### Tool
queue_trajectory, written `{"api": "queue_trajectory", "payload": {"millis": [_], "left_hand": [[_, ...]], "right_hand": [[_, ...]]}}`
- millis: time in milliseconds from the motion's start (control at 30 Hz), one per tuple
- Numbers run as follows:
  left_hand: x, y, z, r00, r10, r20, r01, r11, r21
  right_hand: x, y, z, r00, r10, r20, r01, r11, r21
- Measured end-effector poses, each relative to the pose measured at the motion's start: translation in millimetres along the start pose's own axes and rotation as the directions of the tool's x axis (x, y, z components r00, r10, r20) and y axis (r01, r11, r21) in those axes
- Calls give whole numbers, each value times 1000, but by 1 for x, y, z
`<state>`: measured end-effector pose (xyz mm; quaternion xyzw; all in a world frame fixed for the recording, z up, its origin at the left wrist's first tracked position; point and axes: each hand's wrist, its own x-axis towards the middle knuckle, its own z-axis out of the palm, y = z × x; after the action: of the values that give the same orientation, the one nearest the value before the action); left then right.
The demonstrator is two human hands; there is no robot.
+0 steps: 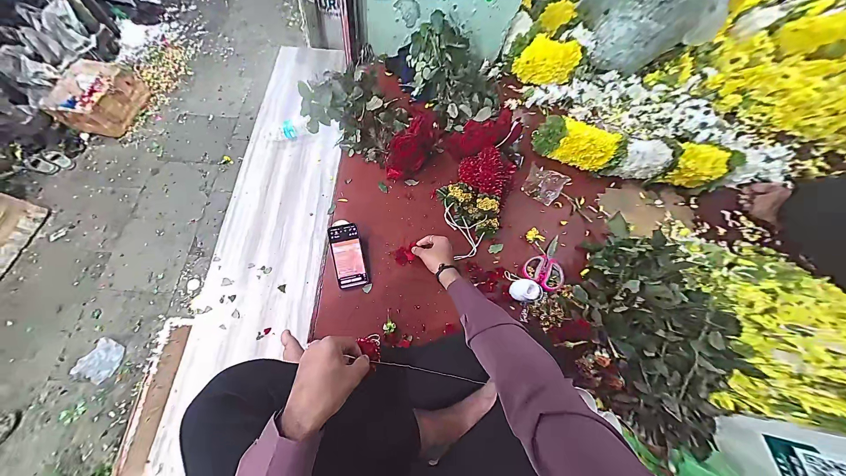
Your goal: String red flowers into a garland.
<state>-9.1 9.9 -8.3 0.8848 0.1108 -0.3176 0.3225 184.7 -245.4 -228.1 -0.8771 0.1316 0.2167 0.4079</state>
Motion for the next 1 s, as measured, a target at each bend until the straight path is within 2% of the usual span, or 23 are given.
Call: {"api": "queue_trajectory", "payload": {"millis": [133, 200, 367, 500, 633, 800, 1000], "left_hand": [[-2, 4, -2, 1000, 13, 11, -13, 999, -29], [-4, 2, -2, 1000, 18, 0, -18, 999, -40], [-4, -1, -7, 1000, 6, -30, -8, 998, -63], [-3, -2, -11, 999, -27, -38, 24, 997, -77], [2, -1, -12, 999, -25, -45, 20, 994, -104], [3, 1, -10, 999, -36, -41, 33, 997, -66], [4, -3, -7, 997, -39, -66, 34, 997, -74]], "right_hand": [[-9, -19, -21, 999, -16, 43, 3, 960, 282], [-16, -24, -27, 996, -20, 81, -10, 933, 361], [-56, -36, -40, 991, -92, 95, 40, 895, 444], [-119, -58, -52, 972, -173, 159, 73, 865, 497], [-167, -83, -63, 954, -286, 87, 191, 808, 557], [-214, -91, -63, 937, -344, 57, 228, 730, 645], [-231, -86, -42, 887, -462, -19, 376, 695, 613]]}}
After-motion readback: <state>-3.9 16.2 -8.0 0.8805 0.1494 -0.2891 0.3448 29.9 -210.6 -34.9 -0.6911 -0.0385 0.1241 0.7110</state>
